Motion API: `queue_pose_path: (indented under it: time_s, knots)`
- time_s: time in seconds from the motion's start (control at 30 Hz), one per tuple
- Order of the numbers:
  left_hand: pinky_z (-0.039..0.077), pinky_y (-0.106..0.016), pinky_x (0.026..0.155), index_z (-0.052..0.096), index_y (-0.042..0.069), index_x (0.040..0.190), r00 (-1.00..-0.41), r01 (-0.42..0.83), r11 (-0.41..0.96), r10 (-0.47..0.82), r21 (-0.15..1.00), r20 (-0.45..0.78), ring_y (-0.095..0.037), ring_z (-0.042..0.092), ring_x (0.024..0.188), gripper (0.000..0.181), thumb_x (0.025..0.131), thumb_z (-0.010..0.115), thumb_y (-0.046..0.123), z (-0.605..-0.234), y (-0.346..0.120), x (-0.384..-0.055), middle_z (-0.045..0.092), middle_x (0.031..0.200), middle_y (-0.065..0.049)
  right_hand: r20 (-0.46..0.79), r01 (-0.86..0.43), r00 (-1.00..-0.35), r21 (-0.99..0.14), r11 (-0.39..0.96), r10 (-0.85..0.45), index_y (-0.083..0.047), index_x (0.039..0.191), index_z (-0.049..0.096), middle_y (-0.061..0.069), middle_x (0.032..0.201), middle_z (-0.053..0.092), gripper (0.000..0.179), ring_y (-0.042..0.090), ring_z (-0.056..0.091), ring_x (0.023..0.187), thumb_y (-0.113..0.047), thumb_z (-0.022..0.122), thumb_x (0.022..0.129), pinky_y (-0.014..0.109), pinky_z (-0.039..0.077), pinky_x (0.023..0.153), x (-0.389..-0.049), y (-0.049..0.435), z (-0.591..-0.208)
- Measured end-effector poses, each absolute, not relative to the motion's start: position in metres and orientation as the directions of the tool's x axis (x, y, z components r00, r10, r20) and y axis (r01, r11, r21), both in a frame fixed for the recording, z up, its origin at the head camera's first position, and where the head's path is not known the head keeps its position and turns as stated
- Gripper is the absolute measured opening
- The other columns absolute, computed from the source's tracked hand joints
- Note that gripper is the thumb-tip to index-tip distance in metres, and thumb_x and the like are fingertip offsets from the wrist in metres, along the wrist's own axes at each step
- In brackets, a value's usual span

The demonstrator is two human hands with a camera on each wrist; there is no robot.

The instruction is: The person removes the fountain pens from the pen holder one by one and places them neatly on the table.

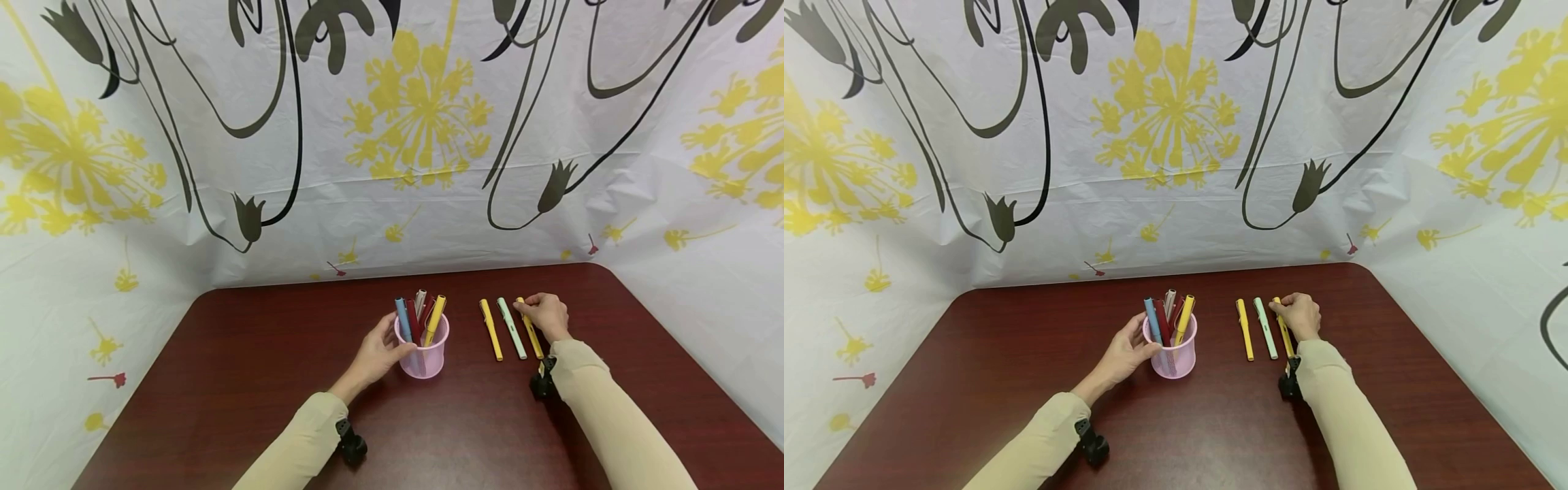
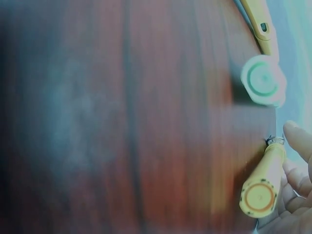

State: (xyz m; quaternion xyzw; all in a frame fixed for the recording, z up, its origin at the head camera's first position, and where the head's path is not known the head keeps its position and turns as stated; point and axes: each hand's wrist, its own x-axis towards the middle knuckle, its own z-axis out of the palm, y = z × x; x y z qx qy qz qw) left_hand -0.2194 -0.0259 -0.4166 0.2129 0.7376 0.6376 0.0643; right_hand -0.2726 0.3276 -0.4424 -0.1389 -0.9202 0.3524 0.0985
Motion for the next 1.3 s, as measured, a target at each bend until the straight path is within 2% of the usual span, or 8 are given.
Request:
queue_pose_path:
  time_s: [0.2, 0.33, 0.5, 0.7, 0.87, 1.0, 1.13, 1.3]
  knots:
    - [0.034, -0.049, 0.108, 0.036, -0.005, 0.138, -0.902, 0.232, 0.100, 0.395, 0.968, 0.175, -0.040, 0.039, 0.131, 0.062, 0.086, 0.067, 0.004, -0.417, -0.026, -0.219, 0.041, 0.140, -0.029, 0.077, 0.168, -0.946, -0.712, 0.681, 0.314, 0.006, 0.104, 0.065, 0.021, 0.092, 0.066, 0.040, 0.032, 0.055, 0.082, -0.030, 0.067, 0.087, 0.037, 0.048, 0.063, -0.271, 0.332, -0.443]
    - [0.034, -0.049, 0.108, 0.036, -0.004, 0.139, -0.904, 0.229, 0.111, 0.394, 0.967, 0.169, -0.040, 0.039, 0.131, 0.062, 0.086, 0.067, 0.005, -0.416, -0.026, -0.219, 0.042, 0.140, -0.028, 0.064, 0.159, -0.949, -0.750, 0.642, 0.309, 0.006, 0.103, 0.065, 0.016, 0.086, 0.067, 0.040, 0.020, 0.056, 0.072, -0.030, 0.066, 0.088, 0.029, 0.050, 0.058, -0.269, 0.334, -0.442]
    - [0.034, -0.049, 0.108, 0.036, -0.004, 0.139, -0.904, 0.227, 0.121, 0.396, 0.966, 0.162, -0.040, 0.038, 0.132, 0.061, 0.086, 0.066, 0.004, -0.416, -0.026, -0.219, 0.041, 0.141, -0.028, 0.049, 0.157, -0.944, -0.803, 0.574, 0.326, 0.007, 0.110, 0.062, 0.015, 0.089, 0.067, 0.040, 0.006, 0.058, 0.062, -0.028, 0.063, 0.090, 0.025, 0.055, 0.057, -0.266, 0.337, -0.439]
    - [0.034, -0.050, 0.108, 0.036, -0.003, 0.139, -0.902, 0.232, 0.129, 0.400, 0.964, 0.164, -0.040, 0.037, 0.132, 0.060, 0.087, 0.066, 0.005, -0.415, -0.026, -0.219, 0.041, 0.141, -0.027, 0.139, 0.103, -0.918, -0.821, 0.561, 0.371, 0.004, 0.113, 0.062, 0.011, 0.087, 0.066, 0.041, 0.012, 0.062, 0.064, -0.031, 0.063, 0.090, 0.021, 0.054, 0.055, -0.262, 0.331, -0.428]
    - [0.034, -0.049, 0.108, 0.036, -0.003, 0.139, -0.904, 0.228, 0.129, 0.397, 0.965, 0.161, -0.039, 0.038, 0.132, 0.061, 0.087, 0.066, 0.005, -0.414, -0.026, -0.219, 0.041, 0.141, -0.027, 0.206, 0.013, -0.910, -0.854, 0.521, 0.360, 0.000, 0.112, 0.064, -0.001, 0.082, 0.060, 0.040, 0.004, 0.059, 0.063, -0.033, 0.064, 0.089, 0.020, 0.055, 0.059, -0.259, 0.308, -0.410]
    - [0.033, -0.050, 0.108, 0.035, -0.004, 0.139, -0.902, 0.228, 0.116, 0.399, 0.967, 0.165, -0.040, 0.037, 0.132, 0.062, 0.087, 0.066, 0.004, -0.415, -0.027, -0.219, 0.040, 0.141, -0.028, 0.228, -0.087, -0.924, -0.908, 0.409, 0.309, 0.002, 0.114, 0.062, -0.009, 0.080, 0.058, 0.040, -0.003, 0.056, 0.063, -0.029, 0.064, 0.089, 0.017, 0.054, 0.060, -0.253, 0.278, -0.398]
    - [0.034, -0.050, 0.108, 0.034, -0.004, 0.139, -0.898, 0.234, 0.111, 0.405, 0.966, 0.171, -0.041, 0.038, 0.132, 0.062, 0.087, 0.066, 0.004, -0.415, -0.027, -0.219, 0.041, 0.140, -0.028, 0.256, -0.181, -0.933, -0.942, 0.284, 0.253, 0.006, 0.113, 0.061, -0.014, 0.076, 0.059, 0.036, -0.001, 0.056, 0.064, -0.022, 0.065, 0.089, 0.015, 0.052, 0.059, -0.245, 0.248, -0.390]
    - [0.035, -0.048, 0.108, 0.034, -0.003, 0.140, -0.899, 0.233, 0.115, 0.405, 0.966, 0.168, -0.039, 0.038, 0.132, 0.064, 0.086, 0.068, 0.009, -0.415, -0.028, -0.220, 0.042, 0.141, -0.027, 0.299, -0.252, -0.935, -0.938, 0.239, 0.189, 0.006, 0.108, 0.062, -0.011, 0.075, 0.060, 0.030, 0.004, 0.057, 0.064, -0.015, 0.067, 0.087, 0.019, 0.053, 0.057, -0.234, 0.216, -0.389]
